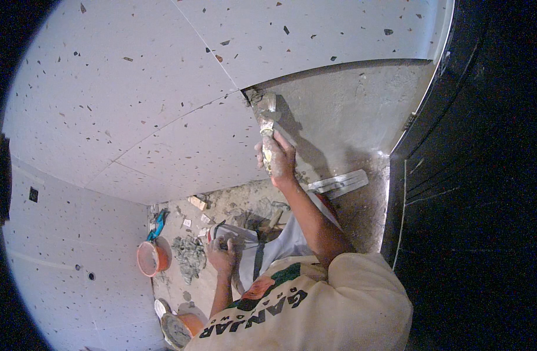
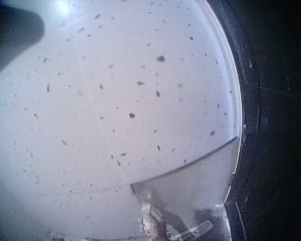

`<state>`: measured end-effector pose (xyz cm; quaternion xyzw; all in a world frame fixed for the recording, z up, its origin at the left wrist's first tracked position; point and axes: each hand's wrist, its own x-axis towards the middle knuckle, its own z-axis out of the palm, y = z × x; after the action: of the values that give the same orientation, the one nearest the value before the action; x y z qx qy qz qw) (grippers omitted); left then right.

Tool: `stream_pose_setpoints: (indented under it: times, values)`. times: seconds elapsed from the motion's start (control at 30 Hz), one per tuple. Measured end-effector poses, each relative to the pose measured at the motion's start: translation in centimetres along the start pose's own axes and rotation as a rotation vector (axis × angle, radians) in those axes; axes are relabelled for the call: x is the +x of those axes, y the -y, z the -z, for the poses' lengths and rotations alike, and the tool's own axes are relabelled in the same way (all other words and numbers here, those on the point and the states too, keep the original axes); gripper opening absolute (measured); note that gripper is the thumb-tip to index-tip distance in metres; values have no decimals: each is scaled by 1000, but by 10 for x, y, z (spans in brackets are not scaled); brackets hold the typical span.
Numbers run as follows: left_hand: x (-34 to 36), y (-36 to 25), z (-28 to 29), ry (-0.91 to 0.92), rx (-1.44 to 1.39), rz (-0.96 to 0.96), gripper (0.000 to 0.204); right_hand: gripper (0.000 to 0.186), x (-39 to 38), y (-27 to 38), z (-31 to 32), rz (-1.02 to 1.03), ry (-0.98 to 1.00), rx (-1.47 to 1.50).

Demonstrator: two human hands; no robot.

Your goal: The person applies adhesive to a wall using a trowel, measures the wall with a metal ruler, and marks a large white tile with a pencil and tape measure. They then walk to an outdoor area and pick up a long white trim piece.

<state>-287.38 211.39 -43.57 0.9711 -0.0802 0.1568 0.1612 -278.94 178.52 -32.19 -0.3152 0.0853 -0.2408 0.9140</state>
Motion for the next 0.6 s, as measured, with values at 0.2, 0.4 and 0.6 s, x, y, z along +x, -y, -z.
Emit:
stream_pose_setpoints:
  times: [0.2,0.4,0.6]
  values:
    - [-1,3,1,14,-11,10,34,26,-1,-3,10,29,5,-111]
    - [-2,-4,4,-4,14,-12,33,26,0,-4,7,66,-45,-274]
    - [-2,-1,1,8,2,11,31,30,7,-6,0,136,-93,-423]
